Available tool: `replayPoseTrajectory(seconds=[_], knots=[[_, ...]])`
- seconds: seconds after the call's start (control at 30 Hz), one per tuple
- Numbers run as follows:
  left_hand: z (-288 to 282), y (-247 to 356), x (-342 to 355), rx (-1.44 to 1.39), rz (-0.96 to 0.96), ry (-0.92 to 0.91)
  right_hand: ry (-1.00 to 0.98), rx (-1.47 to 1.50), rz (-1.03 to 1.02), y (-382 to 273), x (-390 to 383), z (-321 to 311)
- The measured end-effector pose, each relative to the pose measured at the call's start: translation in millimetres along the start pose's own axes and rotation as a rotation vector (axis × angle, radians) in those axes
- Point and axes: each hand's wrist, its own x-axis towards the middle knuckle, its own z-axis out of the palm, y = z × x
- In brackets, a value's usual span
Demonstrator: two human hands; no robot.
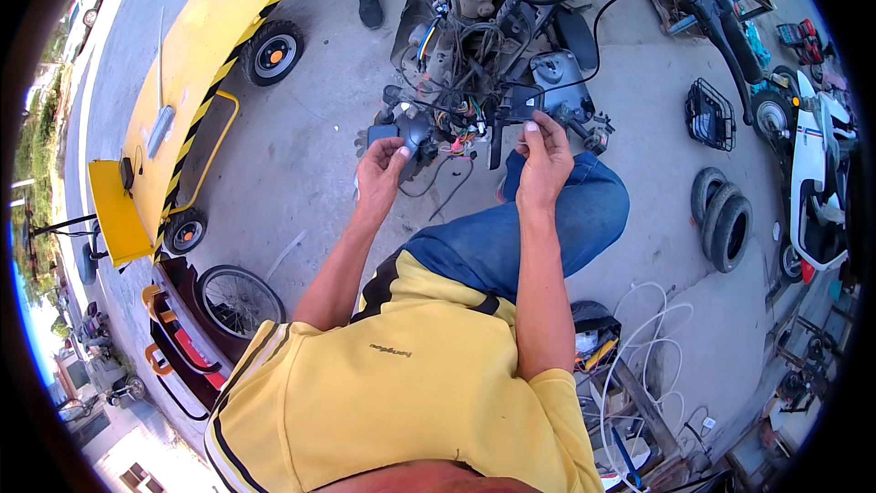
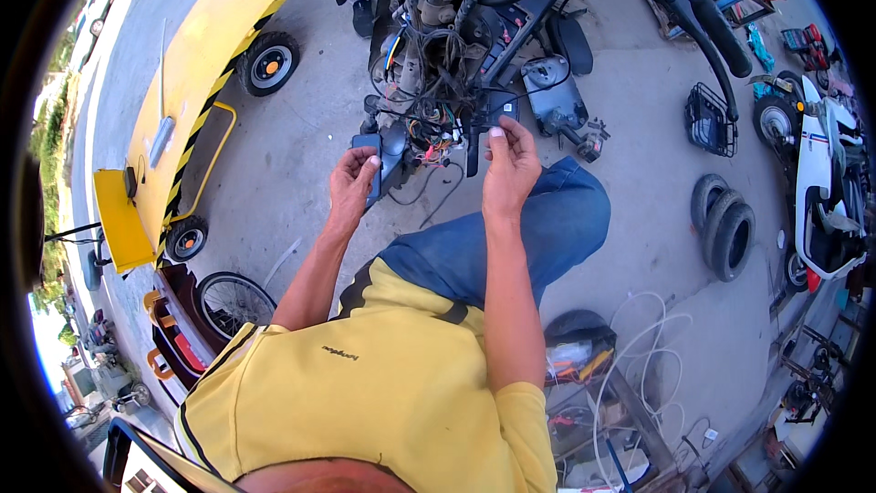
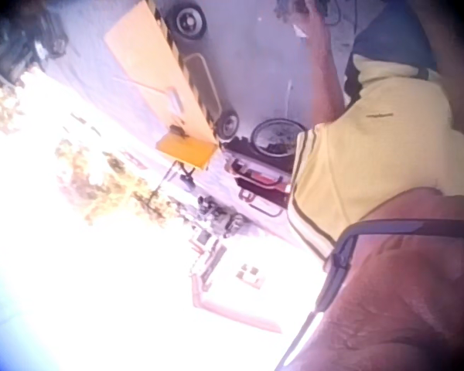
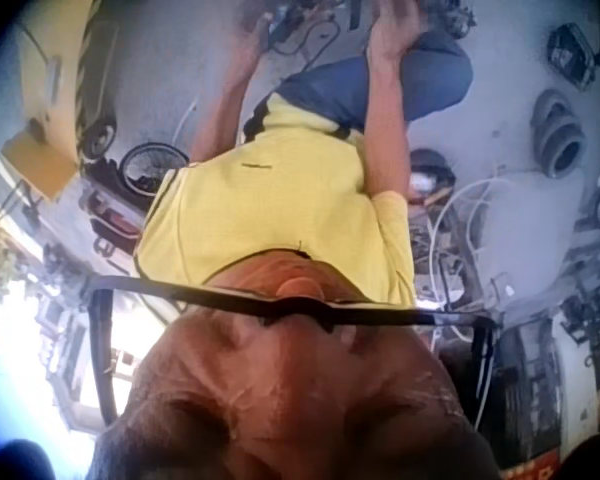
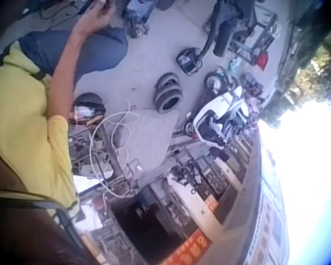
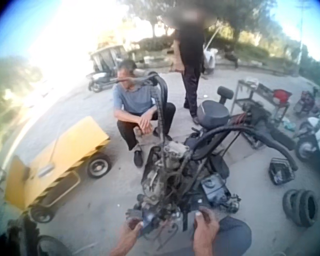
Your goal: The person works on the exposed wiring of a scooter's handlebar assembly. They strip wire ends, twist connections, and wrap them with electrical tape. The person occasionally picks up a small white device and a roll of tape while continuing to secure the wiring.
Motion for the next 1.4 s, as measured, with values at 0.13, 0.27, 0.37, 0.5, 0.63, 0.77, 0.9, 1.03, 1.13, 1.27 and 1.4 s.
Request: replayPoseTrajectory(seconds=[0.13, 0.27, 0.37, 0.5, 0.63, 0.77, 0.9, 1.03, 1.13, 1.27, 1.4], knots=[[14, -7, 1, 0.040, 0.010, -0.012, 0.047, -0.032, 0.120, 60, -7, -6], [17, 3, 14, 0.079, 0.033, -0.006, -0.047, -0.102, -0.036, 63, 1, -9], [17, 10, 20, 0.080, -0.027, -0.043, -0.118, -0.150, 0.116, 62, 1, -11], [24, 25, 24, 0.132, -0.026, -0.058, -0.239, -0.258, 0.100, 74, -2, -9], [38, 35, 28, 0.150, -0.075, -0.033, -0.319, -0.483, 0.088, 63, -13, -1], [42, 21, 43, 0.191, -0.052, -0.015, -0.356, -0.510, 0.027, 56, -14, 0], [36, 29, 49, 0.230, -0.056, -0.029, -0.340, -0.469, 0.056, 53, -14, 4], [29, 22, 57, 0.214, -0.014, -0.076, -0.354, -0.484, 0.041, 58, -12, 5], [19, 28, 56, 0.376, -0.003, -0.159, -0.358, -0.444, 0.031, 65, -10, 5], [11, 82, 40, 0.551, 0.121, -0.021, -0.332, -0.430, 0.025, 71, -8, 1], [8, 97, 66, 0.215, 0.132, -0.004, -0.339, -0.412, 0.025, 78, -5, 2]])
